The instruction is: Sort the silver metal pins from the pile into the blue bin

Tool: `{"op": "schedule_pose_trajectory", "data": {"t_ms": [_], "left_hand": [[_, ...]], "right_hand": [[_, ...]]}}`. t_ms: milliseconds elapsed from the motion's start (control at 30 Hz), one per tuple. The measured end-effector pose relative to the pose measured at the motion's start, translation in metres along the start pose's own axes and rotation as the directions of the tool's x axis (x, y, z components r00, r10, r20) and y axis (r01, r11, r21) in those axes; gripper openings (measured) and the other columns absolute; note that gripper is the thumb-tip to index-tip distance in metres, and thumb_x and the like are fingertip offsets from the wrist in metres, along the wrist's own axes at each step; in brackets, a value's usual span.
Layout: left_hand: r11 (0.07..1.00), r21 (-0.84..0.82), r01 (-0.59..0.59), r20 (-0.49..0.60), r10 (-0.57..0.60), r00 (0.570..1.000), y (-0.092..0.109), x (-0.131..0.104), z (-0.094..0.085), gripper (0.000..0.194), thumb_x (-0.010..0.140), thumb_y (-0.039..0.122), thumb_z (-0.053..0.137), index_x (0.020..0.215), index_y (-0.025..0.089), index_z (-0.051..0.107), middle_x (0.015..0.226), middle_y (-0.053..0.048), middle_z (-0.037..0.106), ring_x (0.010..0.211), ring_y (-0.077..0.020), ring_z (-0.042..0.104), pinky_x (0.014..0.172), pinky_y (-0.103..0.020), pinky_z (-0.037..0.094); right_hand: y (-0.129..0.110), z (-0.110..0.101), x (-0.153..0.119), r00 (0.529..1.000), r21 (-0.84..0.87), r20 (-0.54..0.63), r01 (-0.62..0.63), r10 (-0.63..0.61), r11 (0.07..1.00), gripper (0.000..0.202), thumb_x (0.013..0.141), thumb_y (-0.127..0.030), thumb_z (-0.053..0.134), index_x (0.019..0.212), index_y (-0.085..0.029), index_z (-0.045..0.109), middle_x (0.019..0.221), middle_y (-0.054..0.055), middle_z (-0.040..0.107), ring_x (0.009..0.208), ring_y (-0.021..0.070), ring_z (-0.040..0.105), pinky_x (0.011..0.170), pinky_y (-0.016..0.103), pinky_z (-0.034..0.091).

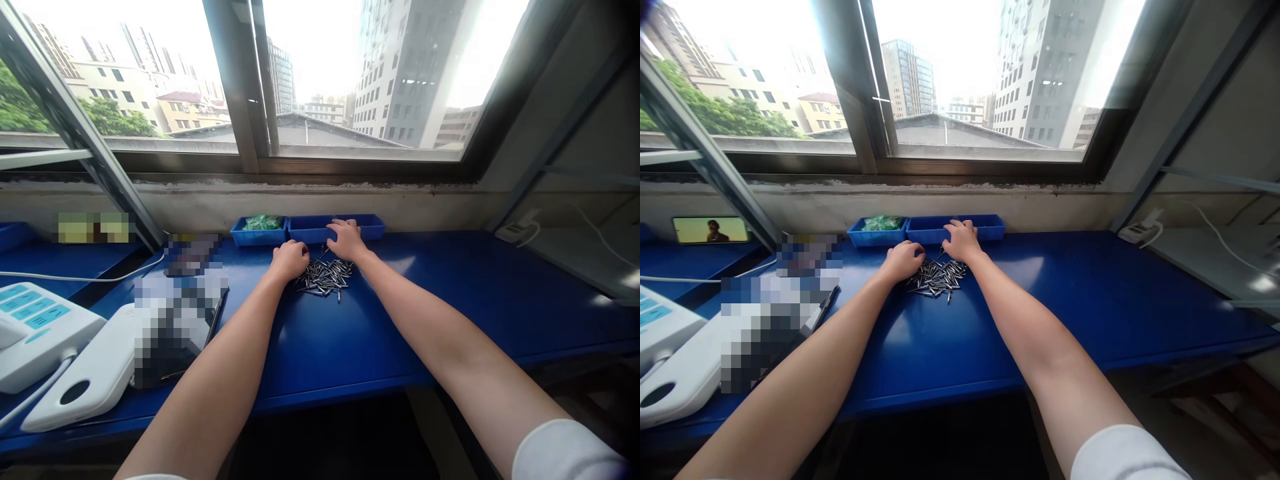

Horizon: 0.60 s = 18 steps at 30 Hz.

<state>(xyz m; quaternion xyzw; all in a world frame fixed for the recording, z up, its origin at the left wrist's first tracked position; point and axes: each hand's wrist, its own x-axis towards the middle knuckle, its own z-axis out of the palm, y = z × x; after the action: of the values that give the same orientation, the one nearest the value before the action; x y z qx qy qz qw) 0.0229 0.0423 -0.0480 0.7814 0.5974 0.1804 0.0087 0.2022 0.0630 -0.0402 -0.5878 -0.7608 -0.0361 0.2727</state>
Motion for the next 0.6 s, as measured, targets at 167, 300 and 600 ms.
{"op": "schedule_pose_trajectory", "data": {"t_ms": [167,300,600], "left_hand": [[0.998,-0.021,-0.062,0.007,0.062,0.998,0.0,0.001,0.003,0.033,0.083,0.029,0.039,0.1,0.021,0.067,0.111,-0.009,0.062,0.106,-0.0271,0.055,0.089,-0.041,0.042],[0.989,-0.047,-0.138,0.018,0.139,0.99,0.001,0.0,0.006,0.036,0.085,0.03,0.037,0.103,0.023,0.067,0.113,-0.006,0.061,0.108,-0.025,0.054,0.093,-0.038,0.041],[0.986,-0.049,-0.162,0.026,0.163,0.986,0.003,-0.001,0.01,0.036,0.084,0.033,0.039,0.107,0.027,0.067,0.114,-0.005,0.061,0.111,-0.0247,0.052,0.095,-0.038,0.04]], "right_hand": [[0.005,0.007,-0.016,0.993,0.168,-0.03,0.115,-0.112,0.979,0.03,0.081,-0.02,0.045,0.101,-0.016,0.067,0.102,0.004,0.068,0.098,0.0183,0.053,0.092,0.029,0.04],[0.011,0.014,-0.019,0.984,0.174,0.099,0.126,-0.145,0.977,0.033,0.08,-0.017,0.045,0.103,-0.018,0.069,0.107,0.002,0.068,0.1,0.0188,0.055,0.094,0.029,0.039],[0.012,0.016,-0.019,0.989,0.145,0.086,0.108,-0.121,0.984,0.029,0.079,-0.019,0.049,0.098,-0.019,0.071,0.103,0.004,0.068,0.098,0.02,0.056,0.092,0.029,0.04]]}}
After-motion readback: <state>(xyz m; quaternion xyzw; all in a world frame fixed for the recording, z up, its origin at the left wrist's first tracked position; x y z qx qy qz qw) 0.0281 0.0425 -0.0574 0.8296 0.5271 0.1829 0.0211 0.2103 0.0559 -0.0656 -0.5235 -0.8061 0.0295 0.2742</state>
